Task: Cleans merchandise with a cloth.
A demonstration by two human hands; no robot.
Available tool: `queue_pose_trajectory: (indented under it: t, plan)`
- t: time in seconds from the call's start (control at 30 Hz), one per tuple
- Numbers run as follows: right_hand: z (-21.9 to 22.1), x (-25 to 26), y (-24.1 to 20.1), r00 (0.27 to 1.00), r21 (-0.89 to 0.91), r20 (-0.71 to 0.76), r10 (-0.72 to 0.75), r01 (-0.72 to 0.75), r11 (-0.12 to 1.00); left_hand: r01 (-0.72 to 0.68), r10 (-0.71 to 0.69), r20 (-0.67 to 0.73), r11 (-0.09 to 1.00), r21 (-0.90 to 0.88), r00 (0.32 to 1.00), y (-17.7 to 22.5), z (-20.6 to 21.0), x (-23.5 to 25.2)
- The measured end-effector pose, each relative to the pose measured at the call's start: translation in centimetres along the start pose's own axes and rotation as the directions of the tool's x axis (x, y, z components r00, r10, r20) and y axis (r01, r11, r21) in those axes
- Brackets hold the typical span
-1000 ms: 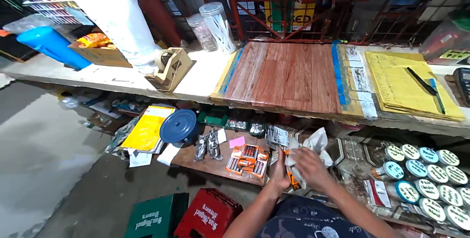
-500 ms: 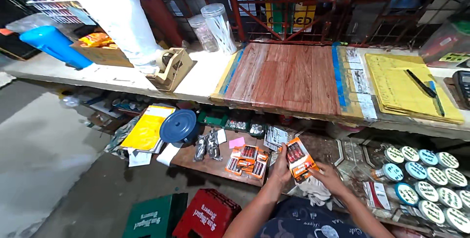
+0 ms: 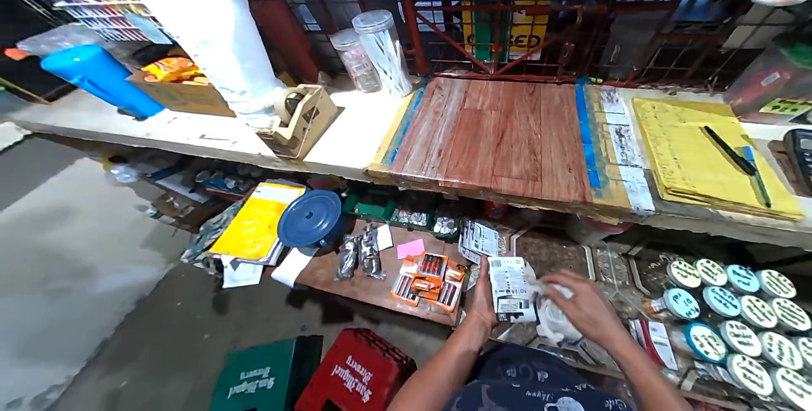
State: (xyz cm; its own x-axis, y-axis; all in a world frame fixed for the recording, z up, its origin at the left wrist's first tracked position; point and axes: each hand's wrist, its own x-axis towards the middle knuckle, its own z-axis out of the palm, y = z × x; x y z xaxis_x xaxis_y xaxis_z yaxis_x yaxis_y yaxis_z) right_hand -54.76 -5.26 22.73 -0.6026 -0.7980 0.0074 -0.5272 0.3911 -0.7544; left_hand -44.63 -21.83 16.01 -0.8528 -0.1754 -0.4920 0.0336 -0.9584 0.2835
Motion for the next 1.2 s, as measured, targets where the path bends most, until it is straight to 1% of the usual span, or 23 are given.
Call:
queue_pose_trajectory:
  t: [0.03, 0.07, 0.1, 0.13, 0.17, 0.2, 0.23, 0.3, 0.37, 0.43, 0.5, 0.57, 0.63, 0.73, 0.8, 0.83, 0.87, 0.93, 1.0, 1.03, 1.1, 1.17, 1.2]
  plan:
    - [-0.1, 0.0, -0.4, 0.989, 0.009, -0.139, -0.052, 0.053, 0.999, 0.015, -0.015, 0.043, 1.000, 0.001, 0.999, 0.1, -0.4, 0.0]
    - [0.1, 0.0, -1.2, 0.974, 0.003, -0.200, -0.109, 0.111, 0.994, 0.029, -0.029, 0.055, 1.000, 0.008, 0.998, 0.0, -0.4, 0.0]
    - [0.6, -0.1, -2.0, 0.972, -0.007, -0.173, -0.158, 0.159, 0.987, 0.035, -0.035, 0.035, 0.999, 0.026, 0.999, -0.1, -0.1, -0.3]
    - [1.7, -0.1, -2.4, 0.977, -0.036, -0.084, -0.197, 0.195, 0.980, 0.018, -0.019, 0.016, 0.998, 0.061, 1.000, -0.4, 0.2, -0.9]
    - [3.3, 0.0, -2.2, 0.973, -0.091, 0.018, -0.230, 0.230, 0.969, -0.022, 0.024, -0.014, 0.990, 0.138, 1.000, -0.8, 0.5, -2.0]
    - [4.9, 0.4, -1.5, 0.963, -0.146, 0.097, -0.253, 0.265, 0.953, -0.066, 0.076, -0.028, 0.960, 0.273, 0.997, -1.1, 0.1, -3.5]
    - [6.5, 0.8, -0.5, 0.948, -0.203, 0.089, -0.305, 0.317, 0.927, -0.069, 0.108, -0.089, 0.930, 0.362, 0.990, -1.4, 0.1, -4.3]
    - [7.6, 1.9, 1.1, 0.944, -0.216, 0.079, -0.321, 0.330, 0.919, -0.016, 0.102, -0.226, 0.934, 0.357, 0.969, -1.7, 0.8, -4.2]
    - [7.8, 2.8, 2.0, 0.959, -0.214, 0.049, -0.278, 0.282, 0.935, 0.063, -0.010, -0.292, 0.983, 0.172, 0.956, -1.6, 2.1, -3.2]
    - [7.1, 3.8, 2.7, 0.985, -0.199, 0.052, -0.162, 0.169, 0.965, 0.161, -0.138, -0.229, 0.983, 0.085, 0.964, -1.8, 2.1, -1.6]
    - [6.3, 4.7, 3.5, 0.993, -0.164, 0.099, -0.057, 0.072, 0.984, 0.222, -0.199, -0.165, 0.966, 0.136, 0.966, -2.4, 0.7, -0.5]
    - [5.9, 5.1, 4.7, 0.994, -0.157, 0.112, -0.004, 0.022, 0.987, 0.257, -0.238, -0.111, 0.942, 0.213, 0.965, -2.4, -0.5, -0.3]
    - [5.2, 5.5, 5.5, 0.985, -0.197, 0.108, 0.132, -0.109, 0.974, 0.282, -0.265, -0.099, 0.925, 0.255, 0.959, -2.1, -1.1, -0.7]
    - [3.6, 5.3, 7.8, 0.953, -0.201, 0.059, 0.299, -0.282, 0.938, 0.251, -0.241, -0.071, 0.938, 0.240, 0.968, -0.5, -2.5, -2.1]
    - [2.7, 4.3, 9.4, 0.939, -0.114, 0.035, 0.343, -0.337, 0.935, 0.125, -0.108, -0.080, 0.956, 0.265, 0.991, 1.7, -3.0, -3.8]
    - [2.4, 3.6, 10.1, 0.936, -0.055, 0.017, 0.351, -0.350, 0.935, 0.048, -0.008, -0.125, 0.945, 0.325, 0.992, 3.2, -3.3, -4.7]
    - [2.3, 2.8, 10.6, 0.935, 0.007, -0.008, 0.354, -0.354, 0.935, -0.019, 0.101, -0.179, 0.912, 0.410, 0.979, 4.7, -3.8, -5.4]
    - [2.5, 1.3, 11.5, 0.938, 0.090, -0.087, 0.334, -0.327, 0.941, -0.099, 0.306, -0.259, 0.800, 0.592, 0.916, 8.0, -6.0, -5.7]
    - [2.7, 0.4, 11.8, 0.930, 0.128, -0.134, 0.343, -0.327, 0.936, -0.093, 0.467, -0.271, 0.620, 0.779, 0.842, 11.3, -8.9, -5.0]
    - [2.7, 0.1, 11.6, 0.922, 0.140, -0.140, 0.360, -0.342, 0.929, -0.037, 0.511, -0.264, 0.505, 0.862, 0.818, 12.9, -10.3, -4.5]
    - [2.9, -0.2, 11.0, 0.917, 0.142, -0.149, 0.370, -0.350, 0.926, 0.185, 0.555, -0.272, 0.209, 0.960, 0.786, 15.6, -11.9, -3.4]
    - [3.1, -0.2, 10.6, 0.923, 0.128, -0.152, 0.354, -0.337, 0.933, 0.413, 0.577, -0.305, -0.062, 0.909, 0.757, 16.8, -12.7, -2.0]
    - [3.1, -0.2, 10.2, 0.924, 0.124, -0.146, 0.354, -0.337, 0.933, 0.483, 0.591, -0.314, -0.147, 0.863, 0.743, 16.9, -13.0, -1.2]
